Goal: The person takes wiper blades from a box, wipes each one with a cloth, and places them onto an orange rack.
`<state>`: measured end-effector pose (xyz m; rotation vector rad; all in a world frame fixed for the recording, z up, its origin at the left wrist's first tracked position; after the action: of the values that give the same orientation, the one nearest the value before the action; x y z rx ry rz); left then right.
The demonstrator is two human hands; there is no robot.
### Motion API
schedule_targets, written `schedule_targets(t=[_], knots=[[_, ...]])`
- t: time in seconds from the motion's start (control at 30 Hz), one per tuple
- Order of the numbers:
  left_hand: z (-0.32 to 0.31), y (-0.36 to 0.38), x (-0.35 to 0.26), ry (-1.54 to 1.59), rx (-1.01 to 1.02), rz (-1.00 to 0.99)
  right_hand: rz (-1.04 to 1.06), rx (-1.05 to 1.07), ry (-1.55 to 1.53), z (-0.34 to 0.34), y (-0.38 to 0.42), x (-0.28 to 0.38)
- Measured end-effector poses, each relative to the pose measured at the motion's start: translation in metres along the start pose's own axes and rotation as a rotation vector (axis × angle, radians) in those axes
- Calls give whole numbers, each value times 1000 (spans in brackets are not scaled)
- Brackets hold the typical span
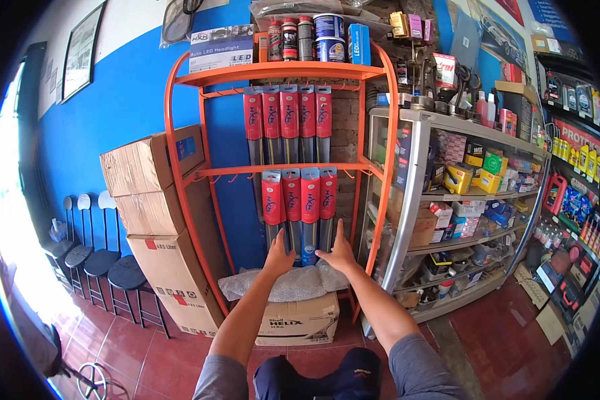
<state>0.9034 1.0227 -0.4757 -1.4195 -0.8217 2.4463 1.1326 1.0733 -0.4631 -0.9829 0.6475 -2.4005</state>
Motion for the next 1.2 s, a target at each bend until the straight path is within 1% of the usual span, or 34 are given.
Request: schedule_targets(t=[0.03,0.07,0.13,0.2,0.23,0.3,0.37,0.4,0.47,0.5,0.57,0.6,0.67,0.7,0.77,0.83,0.87,0.93,0.97,1.03,1.07,1.1,1.17,1.2], knots=[[4,2,1,-13,-41,-37,20,-3,-8,1,-4,2],[5,10,5,-23,-76,-66,-40,60,-10,0,-3,-3],[3,25,25,13,-77,-39,-74,94,-6,-8,5,-16],[8,30,29,45,-89,-23,-96,118,-2,-7,-1,-16],[10,38,29,19,-72,9,-108,129,47,-8,4,-16],[20,34,16,2,-49,53,-129,153,103,1,5,-12],[43,13,-10,136,-15,87,-117,159,148,16,-3,3],[58,0,-31,140,-8,98,-127,168,150,31,-8,16],[87,-28,-79,208,8,155,-238,312,213,64,-19,43],[99,-39,-97,217,12,160,-244,316,222,84,-26,57],[125,-51,-133,147,59,269,-284,411,363,122,-36,88],[137,-52,-149,151,60,280,-300,459,404,143,-43,105],[161,-50,-174,21,100,444,-310,506,396,178,-57,135],[171,-50,-180,22,103,448,-317,544,390,194,-64,152],[190,-47,-187,-86,200,512,-346,555,362,237,-72,200],[221,-44,-237,-93,259,532,-336,452,232,269,-74,240],[231,-43,-263,-92,307,553,-346,446,230,279,-72,256],[245,-38,-284,-117,340,514,-303,396,373,293,-61,292],[252,-27,-292,-146,360,478,-311,405,372,298,-50,309],[271,-9,-328,-180,365,464,-279,456,365,312,-47,354],[285,-1,-346,-213,368,447,-258,541,324,312,-47,369],[301,7,-357,-219,354,453,-243,545,319,317,-46,388],[328,30,-379,-273,329,342,-124,534,178,324,-32,431],[345,45,-386,-265,289,328,-145,480,228,324,-20,449]])
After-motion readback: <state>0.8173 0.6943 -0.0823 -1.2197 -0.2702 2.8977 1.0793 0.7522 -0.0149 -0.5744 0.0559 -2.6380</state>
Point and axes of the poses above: each hand's wrist, its own y-axis away from the middle knuckle, its own z-axis out of the back of the hand, x = y × z, the point moved 4 cm from there along -y, towards the middle knuckle, and after that the axes turned 13 degrees about y, right-handed, at the moved point
